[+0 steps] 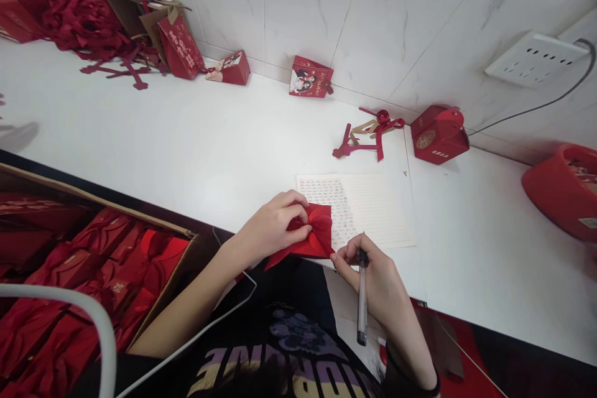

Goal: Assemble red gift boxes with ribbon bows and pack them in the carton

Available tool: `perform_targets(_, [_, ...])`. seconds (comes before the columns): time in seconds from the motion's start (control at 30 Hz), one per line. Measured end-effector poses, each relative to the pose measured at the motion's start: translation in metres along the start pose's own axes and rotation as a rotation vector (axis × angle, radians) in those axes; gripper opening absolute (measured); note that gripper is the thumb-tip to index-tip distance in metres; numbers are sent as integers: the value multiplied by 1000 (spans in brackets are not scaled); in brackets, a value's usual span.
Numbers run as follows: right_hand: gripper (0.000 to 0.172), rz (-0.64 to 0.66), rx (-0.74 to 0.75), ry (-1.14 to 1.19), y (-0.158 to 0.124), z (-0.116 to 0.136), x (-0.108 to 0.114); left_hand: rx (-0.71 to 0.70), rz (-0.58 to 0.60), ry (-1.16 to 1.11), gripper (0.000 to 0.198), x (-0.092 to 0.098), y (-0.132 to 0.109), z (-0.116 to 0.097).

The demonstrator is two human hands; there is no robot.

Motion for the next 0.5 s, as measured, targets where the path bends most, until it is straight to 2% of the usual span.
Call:
perform_targets(0.3, [23, 114, -56, -45, -6, -8, 6, 41, 14, -50, 6, 0, -1, 3])
perform_targets(0.37, [24, 42, -57, -72, 1, -8, 17, 60, 33, -80, 7, 1, -1, 5])
perform_targets(0.43, [27, -85, -34, -57, 9, -4, 31, 73, 36, -105, 12, 4, -3, 6])
perform_targets(0.5, [28, -154, 15, -8, 18, 3, 35, 70, 17, -103, 18, 10, -5, 4])
Point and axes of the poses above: each hand's wrist, its own y-axis towards the middle knuckle, its own x-axis out of the back of the hand, z = x × y, the point moved 9 cm from there along y, towards the middle knuckle, and after that the axes turned 12 degrees about -y, right-handed, at the moved point
